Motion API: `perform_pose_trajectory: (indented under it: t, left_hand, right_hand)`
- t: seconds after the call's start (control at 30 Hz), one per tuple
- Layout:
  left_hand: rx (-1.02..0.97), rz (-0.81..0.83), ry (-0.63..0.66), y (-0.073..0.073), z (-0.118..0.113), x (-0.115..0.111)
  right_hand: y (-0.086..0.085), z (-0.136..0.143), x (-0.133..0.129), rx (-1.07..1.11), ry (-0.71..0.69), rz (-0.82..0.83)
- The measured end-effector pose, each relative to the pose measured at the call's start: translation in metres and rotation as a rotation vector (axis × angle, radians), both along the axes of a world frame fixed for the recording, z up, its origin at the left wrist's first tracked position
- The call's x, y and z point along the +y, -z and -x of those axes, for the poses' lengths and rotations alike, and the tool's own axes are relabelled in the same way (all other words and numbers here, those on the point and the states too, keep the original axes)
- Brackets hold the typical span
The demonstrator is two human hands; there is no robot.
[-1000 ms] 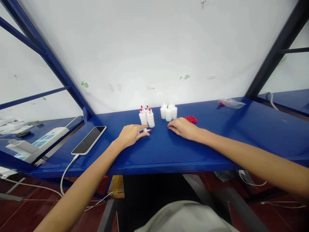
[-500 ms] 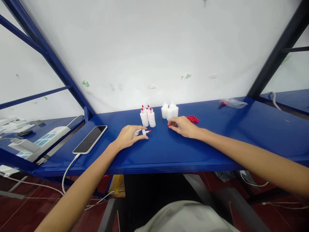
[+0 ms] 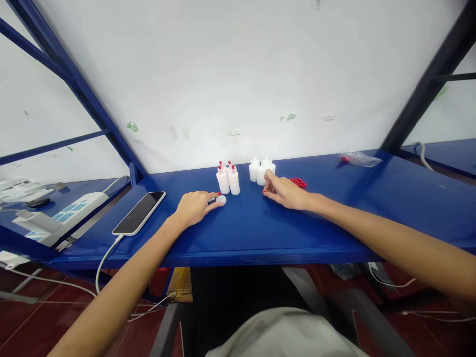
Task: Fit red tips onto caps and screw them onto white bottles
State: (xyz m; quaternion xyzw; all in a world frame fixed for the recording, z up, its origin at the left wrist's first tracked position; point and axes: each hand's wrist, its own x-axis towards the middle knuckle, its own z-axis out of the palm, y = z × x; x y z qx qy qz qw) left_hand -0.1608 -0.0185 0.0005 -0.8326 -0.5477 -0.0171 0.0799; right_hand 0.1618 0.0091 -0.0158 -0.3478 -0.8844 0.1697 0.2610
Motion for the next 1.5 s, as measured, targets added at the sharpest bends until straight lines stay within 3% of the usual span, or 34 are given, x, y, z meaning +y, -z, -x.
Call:
perform_pose_trajectory:
  t: [0.17,0.3,0.4,0.53,0.7,0.87,0.97,1.07,1.33,1.5]
  left_hand:
    - [-0.073,-0.041,-0.079,0.002,-0.018,0.006]
    - [-0.209,-0.159,-0.186,-0.002,-0.024,-0.003]
    - [-0.379,-0.18,-0.071,-0.006,-0.034,-0.018]
    - [-0.533,-0.01,0.119,-0.008,-0.063,-0.03]
    - [-0.831,0.167,0.229,-0.004,-0.106,-0.008]
    - [-1.062,0.225,0.177,0.007,-0.128,0.016]
    - [-1.081,0.23,0.17,0.013,-0.129,0.014]
    - [-1.017,0.249,0.193,0.014,-0.126,0.01]
    - [-0.919,0.261,0.26,0.013,-0.123,0.01]
    - [-0.971,0.272,0.245,0.013,-0.123,0.01]
  right_hand:
    - [0.0,0.002,-0.002,0.065,0.027,0.087]
    - [0.003,0.009,-0.004,0.127,0.045,0.125]
    - [0.002,0.013,-0.007,0.114,0.057,0.083]
    - [-0.001,0.014,-0.008,0.044,0.059,0.048]
    - [0.0,0.012,-0.006,0.038,0.081,0.07]
    - [0.002,0.009,-0.001,0.238,0.08,0.178]
    - [-0.003,0.007,-0.001,0.449,0.073,0.346]
    - [-0.012,0.006,-0.005,0.535,0.064,0.392]
    - [-0.017,0.006,-0.011,0.496,0.028,0.382]
    - [-0.019,0.006,-0.013,0.444,-0.002,0.308]
